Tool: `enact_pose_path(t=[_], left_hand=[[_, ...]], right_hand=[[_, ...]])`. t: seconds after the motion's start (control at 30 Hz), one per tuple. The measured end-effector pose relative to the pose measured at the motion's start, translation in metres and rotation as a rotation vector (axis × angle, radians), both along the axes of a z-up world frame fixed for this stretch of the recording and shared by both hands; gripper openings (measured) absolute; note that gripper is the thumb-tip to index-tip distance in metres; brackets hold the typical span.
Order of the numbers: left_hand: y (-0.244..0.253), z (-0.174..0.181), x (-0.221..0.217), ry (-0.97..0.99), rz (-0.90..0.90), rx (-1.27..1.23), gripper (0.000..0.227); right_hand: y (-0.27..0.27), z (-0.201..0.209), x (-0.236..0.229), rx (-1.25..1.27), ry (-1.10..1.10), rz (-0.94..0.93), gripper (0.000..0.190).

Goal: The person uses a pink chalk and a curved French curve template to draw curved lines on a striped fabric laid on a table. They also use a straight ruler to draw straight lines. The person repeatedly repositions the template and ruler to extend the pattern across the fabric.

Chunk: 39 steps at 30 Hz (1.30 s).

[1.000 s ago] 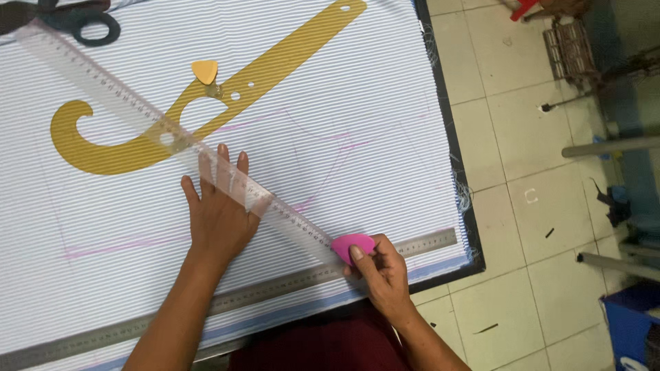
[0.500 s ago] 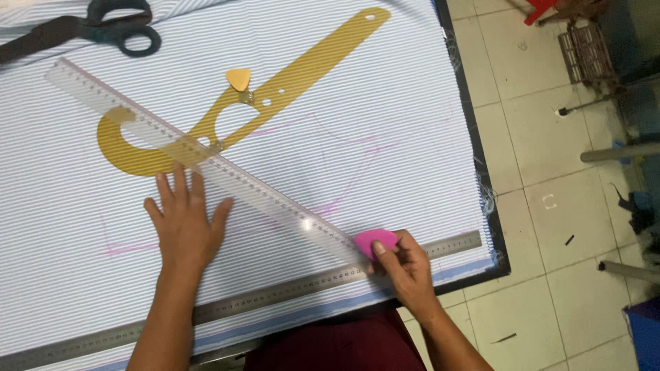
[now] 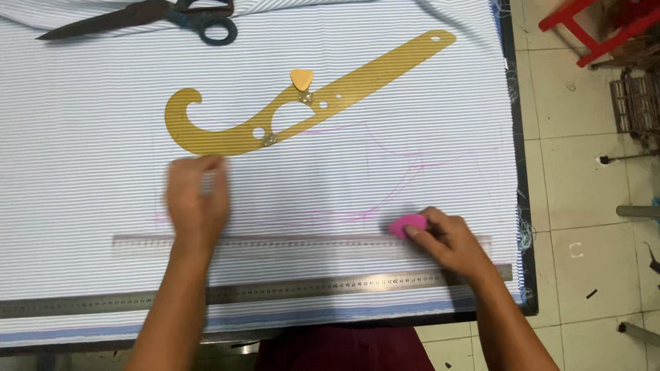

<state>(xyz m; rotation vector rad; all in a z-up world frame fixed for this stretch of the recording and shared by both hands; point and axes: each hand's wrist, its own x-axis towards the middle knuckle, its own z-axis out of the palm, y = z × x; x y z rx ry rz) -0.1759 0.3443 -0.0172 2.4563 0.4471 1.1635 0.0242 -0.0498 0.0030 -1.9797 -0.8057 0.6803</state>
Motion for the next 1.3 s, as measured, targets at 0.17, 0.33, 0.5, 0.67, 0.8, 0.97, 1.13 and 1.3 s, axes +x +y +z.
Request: enact_pose_path(t=[0.17, 0.33, 0.5, 0.67, 0.8, 0.97, 1.13, 1.3], left_hand=[[0.007, -0.003, 0.050, 0.309, -0.281, 0.404, 0.036], [0.034, -0.014, 0.070, 0.587, -0.321, 0.524, 0.036], [0.055, -0.013, 0.083, 0.796, -0.295, 0.461, 0.030], [0.068, -0.035, 0.095, 0.377, -0.179, 0.464, 0.028], [-0.016, -0.011, 0.090, 0.633, -0.121, 0.252, 0.055], [-0.042, -0.026, 0.068, 0.772, -0.218, 0.181, 0.075], [-0.034, -0.032, 0.069, 0.996, -0.184, 0.147, 0.086], [-0.033, -0.020, 0.082, 0.730, -0.139, 0.211, 0.077]], right_hand=[[0.045, 0.023, -0.013, 0.041, -0.169, 0.208, 0.019], [0.056, 0.017, -0.035, 0.015, -0.374, 0.324, 0.023], [0.054, 0.002, -0.028, -0.079, -0.443, 0.223, 0.036], [0.076, 0.003, -0.011, -0.034, -0.393, 0.144, 0.049], [0.128, 0.028, 0.006, 0.230, 0.061, 0.183, 0.048], [0.168, -0.022, 0.062, 0.089, 0.758, 0.290, 0.046], [0.177, 0.007, 0.165, 0.115, 0.620, -0.018, 0.030], [0.175, 0.053, 0.165, 0.006, 0.578, -0.008, 0.046]])
